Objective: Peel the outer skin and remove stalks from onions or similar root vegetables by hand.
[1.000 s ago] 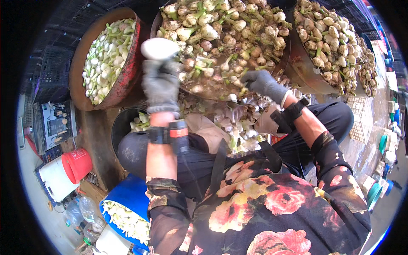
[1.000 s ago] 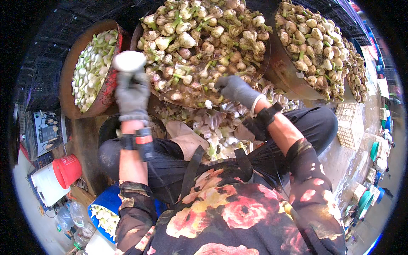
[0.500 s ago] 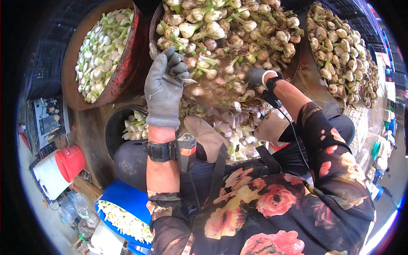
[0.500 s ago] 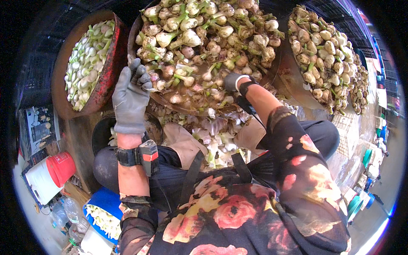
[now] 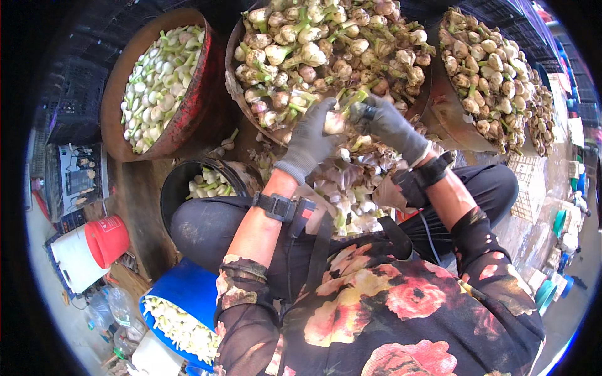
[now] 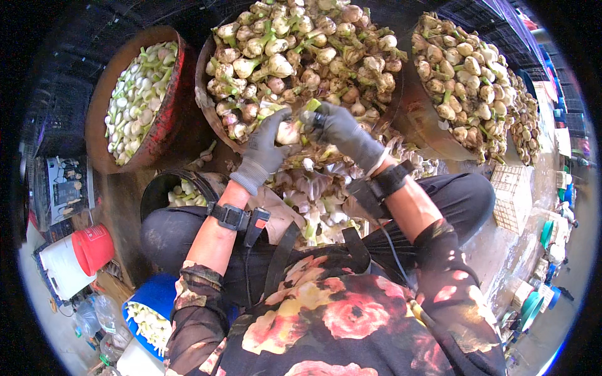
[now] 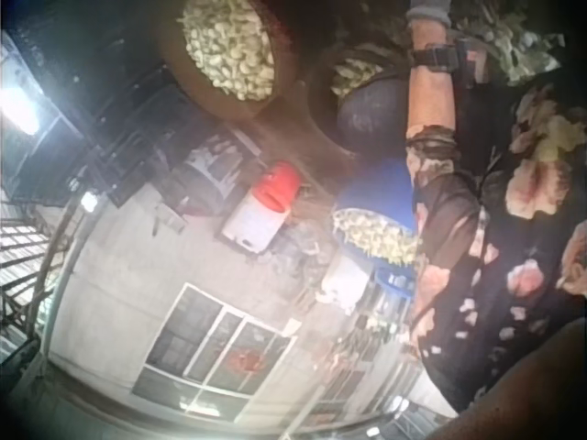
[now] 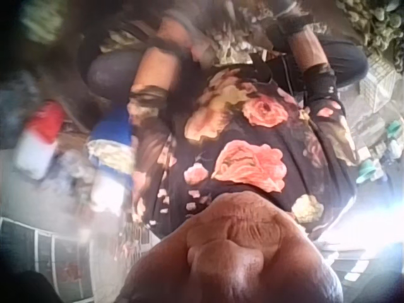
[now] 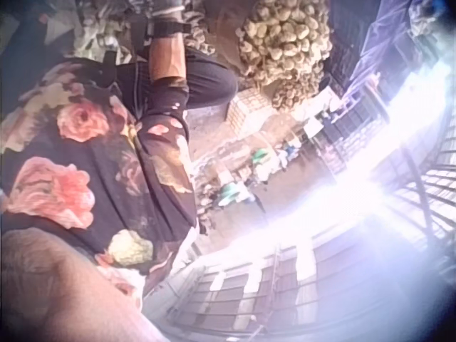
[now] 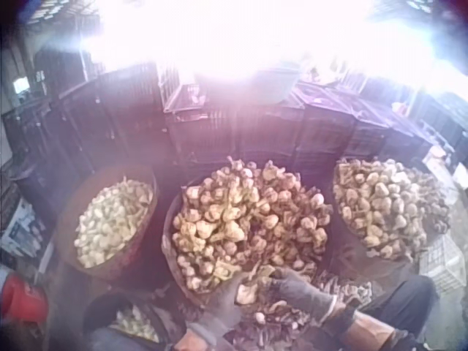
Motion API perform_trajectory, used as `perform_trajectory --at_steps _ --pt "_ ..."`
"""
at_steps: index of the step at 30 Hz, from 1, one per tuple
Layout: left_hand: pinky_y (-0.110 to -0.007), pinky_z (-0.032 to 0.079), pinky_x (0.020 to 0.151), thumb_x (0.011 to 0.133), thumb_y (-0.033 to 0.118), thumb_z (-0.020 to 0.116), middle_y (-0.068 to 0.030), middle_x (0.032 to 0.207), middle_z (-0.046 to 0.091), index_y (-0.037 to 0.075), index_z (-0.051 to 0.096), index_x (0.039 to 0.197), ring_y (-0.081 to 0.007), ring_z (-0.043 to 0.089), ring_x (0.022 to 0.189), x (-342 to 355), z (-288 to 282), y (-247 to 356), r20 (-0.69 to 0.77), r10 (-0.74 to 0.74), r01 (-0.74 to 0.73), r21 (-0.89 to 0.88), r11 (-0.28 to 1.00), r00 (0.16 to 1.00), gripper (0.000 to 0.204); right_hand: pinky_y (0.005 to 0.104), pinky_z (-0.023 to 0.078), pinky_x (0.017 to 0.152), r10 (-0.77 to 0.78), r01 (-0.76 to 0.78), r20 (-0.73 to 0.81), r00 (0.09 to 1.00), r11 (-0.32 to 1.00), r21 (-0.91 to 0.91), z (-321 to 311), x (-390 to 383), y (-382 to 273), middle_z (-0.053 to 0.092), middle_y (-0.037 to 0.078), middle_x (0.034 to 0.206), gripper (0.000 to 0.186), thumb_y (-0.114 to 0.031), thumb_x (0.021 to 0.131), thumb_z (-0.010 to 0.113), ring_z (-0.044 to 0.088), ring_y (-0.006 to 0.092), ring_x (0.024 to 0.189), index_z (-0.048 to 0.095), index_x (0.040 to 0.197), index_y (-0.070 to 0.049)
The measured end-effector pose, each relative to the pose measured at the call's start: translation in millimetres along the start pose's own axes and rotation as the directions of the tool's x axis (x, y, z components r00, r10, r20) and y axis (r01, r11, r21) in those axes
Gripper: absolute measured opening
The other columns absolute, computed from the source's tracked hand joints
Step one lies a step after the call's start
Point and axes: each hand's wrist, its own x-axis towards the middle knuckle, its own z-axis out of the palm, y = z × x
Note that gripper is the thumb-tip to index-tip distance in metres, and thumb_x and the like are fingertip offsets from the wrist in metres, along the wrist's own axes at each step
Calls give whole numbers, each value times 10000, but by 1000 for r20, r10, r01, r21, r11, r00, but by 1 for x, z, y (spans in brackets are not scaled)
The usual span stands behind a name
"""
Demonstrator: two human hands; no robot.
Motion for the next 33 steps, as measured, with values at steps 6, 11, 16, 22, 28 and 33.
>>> perform_trajectory --at_steps 6,11,16,22,28,33 --pt "-306 404 911 633 122 753 -121 1132 523 32 408 1230 -225 511 1051 -5 -5 13 2 -30 30 -120 992 1000 695 213 362 438 -4 4 -226 974 1000 0 18 -9 18 552 -13 647 123 -123 822 614 468 56 507 580 820 -5" --pt "-276 421 876 669 123 740 -92 1077 553 18 462 1173 -171 534 983 -8 -12 22 9 -69 69 -269 961 998 585 202 373 445 -61 66 -91 994 996 54 13 -14 14 556 5 642 97 -84 838 568 473 56 508 576 827 12" --pt "-257 432 841 767 213 682 -62 1019 582 -9 517 1100 -120 542 917 -9 -19 16 71 -136 152 -549 822 988 433 211 406 483 -100 104 75 992 993 -48 9 -18 11 572 14 657 73 -43 809 560 499 61 551 603 808 16" --pt "-247 468 755 852 402 538 -66 980 600 -10 535 1067 -120 564 847 -10 -16 6 285 -341 368 -906 209 896 464 254 461 651 -272 209 -50 961 833 -513 8 -13 26 623 16 737 125 -16 762 600 563 102 686 629 884 -12" --pt "-244 464 704 810 437 590 -41 899 596 -1 514 1092 -104 551 793 -8 -8 4 78 -240 217 -742 634 968 527 233 441 750 -554 463 48 831 642 -611 13 -10 25 644 41 880 217 21 744 616 568 106 787 619 954 -34" --pt "-221 468 623 772 541 584 -28 847 596 9 564 1013 -81 549 739 -9 -17 8 -146 -166 59 -549 834 975 585 246 457 754 -488 501 191 851 647 -575 8 -20 12 627 46 859 190 23 762 600 579 120 789 620 937 -47"
